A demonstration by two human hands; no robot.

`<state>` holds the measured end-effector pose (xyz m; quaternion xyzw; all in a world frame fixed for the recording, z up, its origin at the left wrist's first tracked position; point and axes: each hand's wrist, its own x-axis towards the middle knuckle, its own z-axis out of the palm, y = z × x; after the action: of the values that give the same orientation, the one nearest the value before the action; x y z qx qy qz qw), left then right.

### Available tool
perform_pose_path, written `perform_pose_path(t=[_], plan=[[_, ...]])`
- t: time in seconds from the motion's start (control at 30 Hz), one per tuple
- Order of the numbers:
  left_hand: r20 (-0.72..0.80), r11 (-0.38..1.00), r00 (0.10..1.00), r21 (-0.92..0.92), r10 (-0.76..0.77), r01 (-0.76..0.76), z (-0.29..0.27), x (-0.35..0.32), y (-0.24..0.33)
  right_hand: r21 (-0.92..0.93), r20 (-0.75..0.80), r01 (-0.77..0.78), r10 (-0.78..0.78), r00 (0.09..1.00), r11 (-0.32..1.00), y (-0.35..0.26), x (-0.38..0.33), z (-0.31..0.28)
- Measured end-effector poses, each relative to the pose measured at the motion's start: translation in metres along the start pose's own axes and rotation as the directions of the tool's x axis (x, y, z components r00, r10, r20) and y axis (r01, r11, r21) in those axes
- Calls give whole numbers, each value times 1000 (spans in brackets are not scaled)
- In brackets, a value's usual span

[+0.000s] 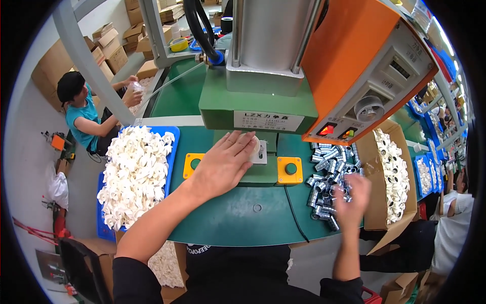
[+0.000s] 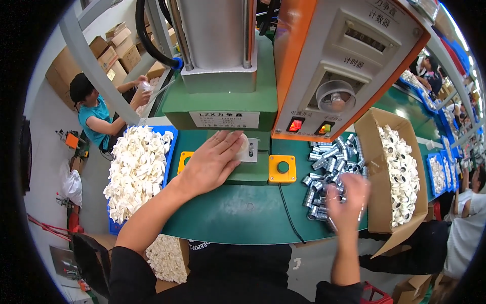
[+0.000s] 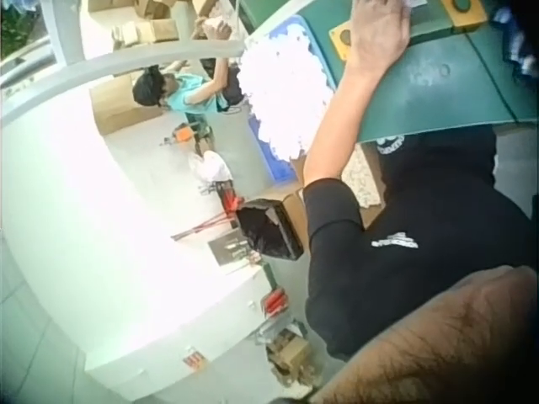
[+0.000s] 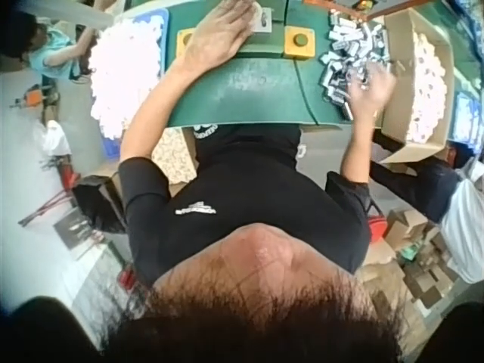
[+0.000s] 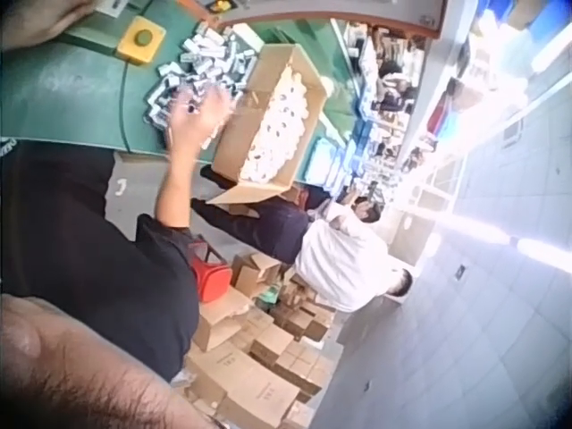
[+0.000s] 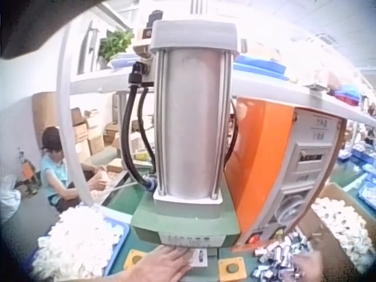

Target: The person assembles plastic components and metal cylinders into finished assemblies using an industrial pneumatic press machine, taking parts from blue trays and placing the completed assemblies into cardboard boxes.

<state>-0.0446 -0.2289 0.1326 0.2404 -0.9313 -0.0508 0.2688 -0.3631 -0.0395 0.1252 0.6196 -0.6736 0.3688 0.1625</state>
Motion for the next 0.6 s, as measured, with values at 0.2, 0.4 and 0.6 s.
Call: perform_pose_path(t=[0.2, 0.4, 0.6], plan=[[-72, 974, 975, 68, -211, 216, -20, -15, 10, 327, 387, 5, -139, 912, 945, -110, -47, 70], [-345, 853, 838, 162, -423, 497, -19, -70, 18, 374, 351, -42, -99, 931, 926, -117, -53, 88], [-419, 835, 800, 152, -430, 528, 4, -93, 18, 560, 223, -126, -2, 975, 819, -126, 8, 90]])
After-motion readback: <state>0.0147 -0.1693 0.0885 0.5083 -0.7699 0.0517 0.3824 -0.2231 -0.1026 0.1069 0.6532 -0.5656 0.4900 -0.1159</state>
